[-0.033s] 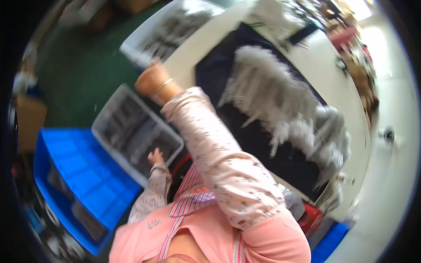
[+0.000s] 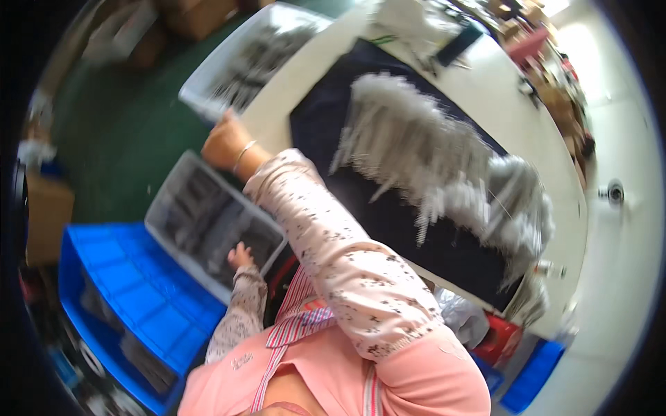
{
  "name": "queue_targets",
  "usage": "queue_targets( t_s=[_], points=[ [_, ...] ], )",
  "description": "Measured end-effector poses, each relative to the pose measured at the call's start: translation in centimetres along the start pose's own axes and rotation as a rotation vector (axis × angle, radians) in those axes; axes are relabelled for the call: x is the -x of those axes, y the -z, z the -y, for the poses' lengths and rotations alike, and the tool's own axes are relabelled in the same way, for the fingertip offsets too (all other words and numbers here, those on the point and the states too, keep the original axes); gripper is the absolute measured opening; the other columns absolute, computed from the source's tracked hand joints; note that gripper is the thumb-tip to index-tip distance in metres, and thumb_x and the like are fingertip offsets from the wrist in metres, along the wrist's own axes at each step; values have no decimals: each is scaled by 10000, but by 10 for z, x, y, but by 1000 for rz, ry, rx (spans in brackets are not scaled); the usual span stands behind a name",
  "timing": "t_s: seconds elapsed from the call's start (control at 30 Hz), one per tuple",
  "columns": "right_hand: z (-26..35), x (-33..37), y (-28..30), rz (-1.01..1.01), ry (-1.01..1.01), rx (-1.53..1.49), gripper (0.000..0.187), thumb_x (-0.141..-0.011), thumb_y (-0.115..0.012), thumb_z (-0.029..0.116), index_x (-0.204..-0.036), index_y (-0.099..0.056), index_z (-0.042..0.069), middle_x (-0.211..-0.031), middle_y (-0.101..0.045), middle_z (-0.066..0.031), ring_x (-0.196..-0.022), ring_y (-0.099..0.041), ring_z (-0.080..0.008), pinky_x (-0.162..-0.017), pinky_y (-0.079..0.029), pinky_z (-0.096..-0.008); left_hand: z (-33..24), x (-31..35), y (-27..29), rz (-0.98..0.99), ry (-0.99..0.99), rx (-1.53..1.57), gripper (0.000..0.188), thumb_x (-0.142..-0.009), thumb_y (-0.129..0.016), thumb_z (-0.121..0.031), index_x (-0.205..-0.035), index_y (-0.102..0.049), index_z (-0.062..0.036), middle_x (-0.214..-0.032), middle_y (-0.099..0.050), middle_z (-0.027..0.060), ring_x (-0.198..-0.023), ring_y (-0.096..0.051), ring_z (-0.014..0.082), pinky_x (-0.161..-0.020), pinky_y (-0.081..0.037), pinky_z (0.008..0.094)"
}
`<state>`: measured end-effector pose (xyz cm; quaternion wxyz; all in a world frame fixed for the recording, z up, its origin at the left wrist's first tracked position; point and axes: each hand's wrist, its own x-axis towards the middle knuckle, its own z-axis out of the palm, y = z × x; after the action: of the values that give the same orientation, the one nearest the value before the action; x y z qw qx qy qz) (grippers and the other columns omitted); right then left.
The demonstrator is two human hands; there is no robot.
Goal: The person gathers bundles of wire brushes from a table and places them into a clear plastic bin. The person repeatedly picks up handfuls of brushes, aligns them, and transfers them to the bin, which is positioned on a red stool next to a blue crate.
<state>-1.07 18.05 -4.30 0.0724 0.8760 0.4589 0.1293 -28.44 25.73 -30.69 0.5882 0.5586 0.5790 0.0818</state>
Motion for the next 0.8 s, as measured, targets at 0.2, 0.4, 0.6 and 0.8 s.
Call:
queue_targets(
  t_s=[0.2, 0.4, 0.6, 0.8],
  points=[
    [30, 129, 60, -343, 23, -306, 226, -693, -604, 323, -789, -699, 142, -1047, -600, -90, -1067, -517, -278, -1018, -277, -541, -129, 25, -6, 49, -250, 315, 374, -797, -614, -125, -1148, -517, -42, -837, -614, 54, -688, -581, 120, -542, -416, 227],
    [11, 279, 178, -140, -151, -798, 296, -711, -722, 321, -842, -611, 81, -792, -610, -47, -822, -598, -236, -862, -401, -422, -225, 149, -26, 315, -416, 382, 323, -838, -623, -148, -1139, -540, -64, -908, -623, 36, -772, -587, 127, -680, -454, 255],
    [-55, 394, 208, -594, -779, -683, 160, -782, -706, 146, -878, -665, 25, -815, -665, -129, -757, -641, -279, -672, -509, -341, -257, 286, -97, 1216, -166, 254, 370, -911, -534, -125, -1241, -477, 33, -1063, -629, 174, -927, -629, 244, -876, -512, 392],
    [-125, 473, 143, -524, -1309, -246, 291, -817, -667, 302, -925, -687, 32, -1037, -658, -140, -1030, -579, -295, -879, -434, -411, -244, 381, -198, 1563, -166, -363, 438, -845, -653, -255, -1157, -543, 32, -1090, -611, 137, -974, -586, 206, -883, -469, 341]
  ],
)
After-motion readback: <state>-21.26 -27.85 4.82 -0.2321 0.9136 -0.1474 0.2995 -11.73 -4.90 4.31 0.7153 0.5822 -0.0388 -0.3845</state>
